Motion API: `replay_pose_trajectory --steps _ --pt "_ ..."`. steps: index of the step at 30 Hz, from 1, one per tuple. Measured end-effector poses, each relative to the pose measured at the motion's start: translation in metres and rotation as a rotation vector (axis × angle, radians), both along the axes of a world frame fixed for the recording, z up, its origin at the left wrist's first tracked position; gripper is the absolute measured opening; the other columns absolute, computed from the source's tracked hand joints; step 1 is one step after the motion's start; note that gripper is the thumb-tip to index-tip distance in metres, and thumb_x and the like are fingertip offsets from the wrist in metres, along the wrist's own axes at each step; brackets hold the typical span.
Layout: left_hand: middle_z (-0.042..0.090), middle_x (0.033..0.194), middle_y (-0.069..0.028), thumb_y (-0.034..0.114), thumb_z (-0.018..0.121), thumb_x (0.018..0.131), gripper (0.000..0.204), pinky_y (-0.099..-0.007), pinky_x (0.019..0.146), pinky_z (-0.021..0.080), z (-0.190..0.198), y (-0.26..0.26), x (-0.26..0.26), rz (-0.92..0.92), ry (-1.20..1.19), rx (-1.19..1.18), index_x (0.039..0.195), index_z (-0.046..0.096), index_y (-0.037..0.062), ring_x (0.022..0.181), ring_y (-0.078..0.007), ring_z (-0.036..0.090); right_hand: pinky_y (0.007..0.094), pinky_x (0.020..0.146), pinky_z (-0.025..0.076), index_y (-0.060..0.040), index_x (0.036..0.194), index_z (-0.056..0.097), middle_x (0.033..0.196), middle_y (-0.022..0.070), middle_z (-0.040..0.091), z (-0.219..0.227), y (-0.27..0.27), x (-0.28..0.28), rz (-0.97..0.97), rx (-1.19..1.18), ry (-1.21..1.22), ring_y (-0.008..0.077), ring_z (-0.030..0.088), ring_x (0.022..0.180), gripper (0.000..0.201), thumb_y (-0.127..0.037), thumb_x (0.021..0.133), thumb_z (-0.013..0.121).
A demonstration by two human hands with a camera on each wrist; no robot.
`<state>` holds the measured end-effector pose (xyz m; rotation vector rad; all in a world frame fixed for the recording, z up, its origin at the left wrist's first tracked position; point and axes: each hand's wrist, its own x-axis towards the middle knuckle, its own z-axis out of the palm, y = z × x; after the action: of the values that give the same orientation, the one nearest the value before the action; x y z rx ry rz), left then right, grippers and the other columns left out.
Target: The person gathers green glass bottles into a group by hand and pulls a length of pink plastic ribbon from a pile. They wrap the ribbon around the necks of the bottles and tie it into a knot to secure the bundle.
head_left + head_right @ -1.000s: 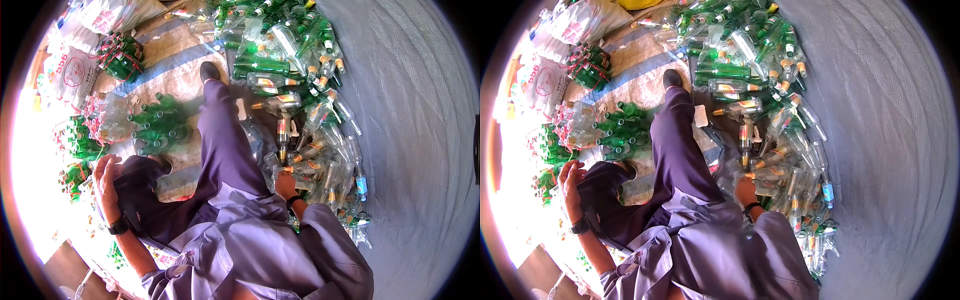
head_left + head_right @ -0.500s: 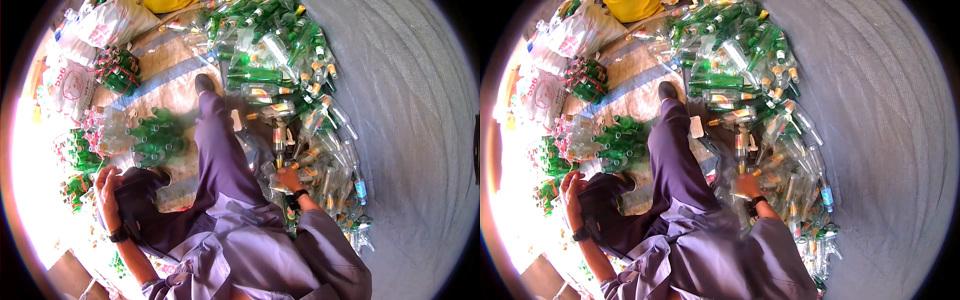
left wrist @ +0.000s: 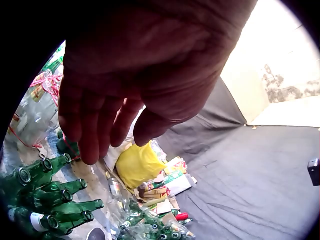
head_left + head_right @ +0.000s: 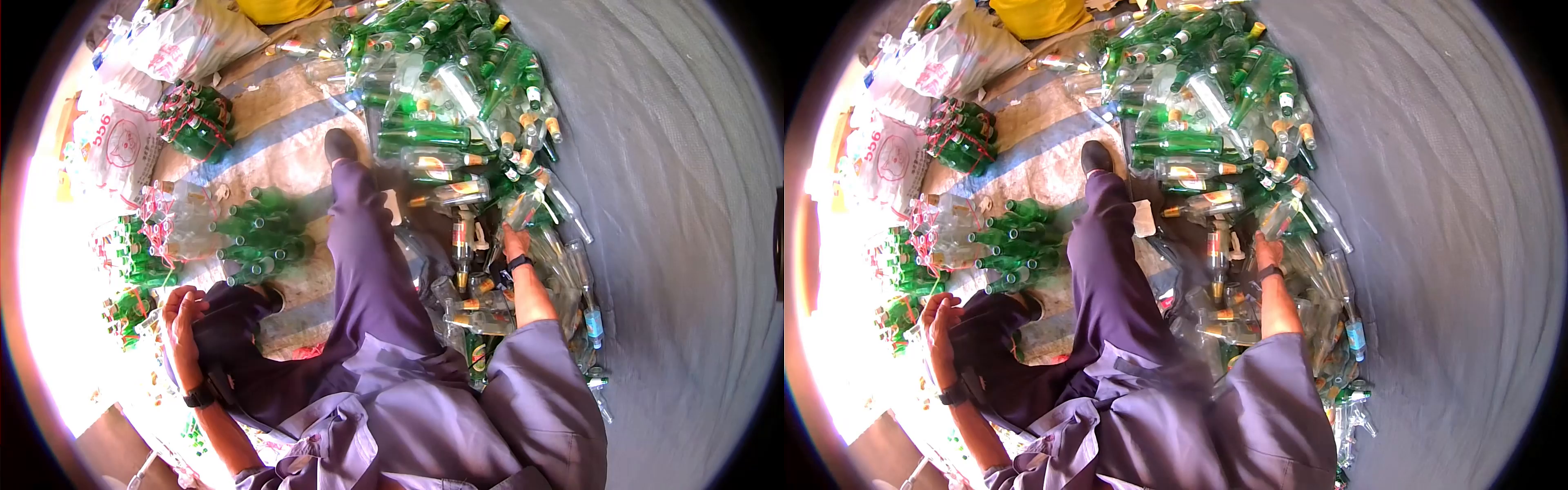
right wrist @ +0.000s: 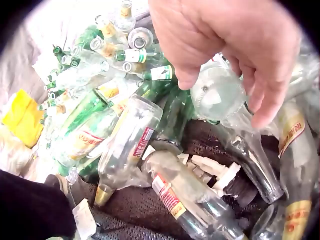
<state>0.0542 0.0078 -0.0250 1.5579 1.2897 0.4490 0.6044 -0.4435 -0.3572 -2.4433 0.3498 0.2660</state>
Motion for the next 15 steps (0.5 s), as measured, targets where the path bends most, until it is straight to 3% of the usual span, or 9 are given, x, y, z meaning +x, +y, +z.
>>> replay_pose_trajectory --steps 3,4,5,7,10,15 --pt "0.068 0.092 -0.0052 0.031 0.060 0.093 0.029 -0.0220 0.067 0.046 0.001 0.000 0.005 0.002 0.026 -0.021 0.106 0.064 0.0049 0.075 -0.0089 0.061 0.0382 0.054 0.052 0.0010 0.104 0.061 0.083 0.0122 0.065 -0.020 -0.004 0.012 -0.022 0.073 0.153 0.0249 0.062 0.067 0.048 -0.033 0.075 0.080" --pt "0.068 0.093 -0.0050 0.031 0.060 0.093 0.029 -0.0221 0.067 0.046 0.001 0.000 0.007 0.010 0.029 -0.021 0.106 0.064 0.0050 0.075 -0.0088 0.061 0.0381 0.067 0.050 0.0046 0.085 0.068 0.073 0.0148 0.067 0.025 0.021 -0.009 -0.088 0.081 0.098 0.0281 0.065 0.070 0.046 -0.040 0.074 0.076" --pt "0.068 0.093 -0.0048 0.031 0.060 0.093 0.029 -0.0222 0.067 0.046 0.002 -0.001 0.008 0.017 0.035 -0.022 0.106 0.064 0.0051 0.075 -0.0088 0.061 0.0381 0.067 0.050 0.0046 0.085 0.068 0.073 0.0148 0.067 0.026 0.021 -0.012 -0.089 0.077 0.106 0.0281 0.065 0.070 0.046 -0.040 0.074 0.076" --pt "0.068 0.093 -0.0047 0.030 0.060 0.093 0.029 -0.0224 0.068 0.046 0.001 -0.001 0.009 0.016 0.034 -0.032 0.106 0.064 0.0051 0.075 -0.0089 0.061 0.0350 0.060 0.048 0.0011 0.081 0.067 0.066 0.0078 0.061 0.032 0.023 -0.017 -0.047 0.389 0.182 0.0212 0.058 0.061 0.037 -0.035 0.077 0.074" --pt "0.068 0.093 -0.0045 0.030 0.060 0.093 0.028 -0.0225 0.068 0.046 0.000 0.001 0.011 0.006 0.028 -0.040 0.106 0.064 0.0052 0.075 -0.0092 0.061 0.0290 0.049 0.046 -0.0026 0.086 0.060 0.069 0.0031 0.055 0.044 0.043 -0.044 -0.148 0.558 0.055 0.0163 0.052 0.052 0.034 -0.029 0.075 0.078" --pt "0.067 0.092 -0.0044 0.029 0.060 0.093 0.027 -0.0225 0.067 0.046 -0.001 0.001 0.012 -0.011 0.026 -0.022 0.105 0.064 0.0052 0.075 -0.0093 0.061 0.0262 0.050 0.045 -0.0012 0.081 0.058 0.069 0.0045 0.056 0.019 0.042 -0.089 -0.141 0.641 0.179 0.0143 0.054 0.056 0.032 -0.027 0.077 0.076"
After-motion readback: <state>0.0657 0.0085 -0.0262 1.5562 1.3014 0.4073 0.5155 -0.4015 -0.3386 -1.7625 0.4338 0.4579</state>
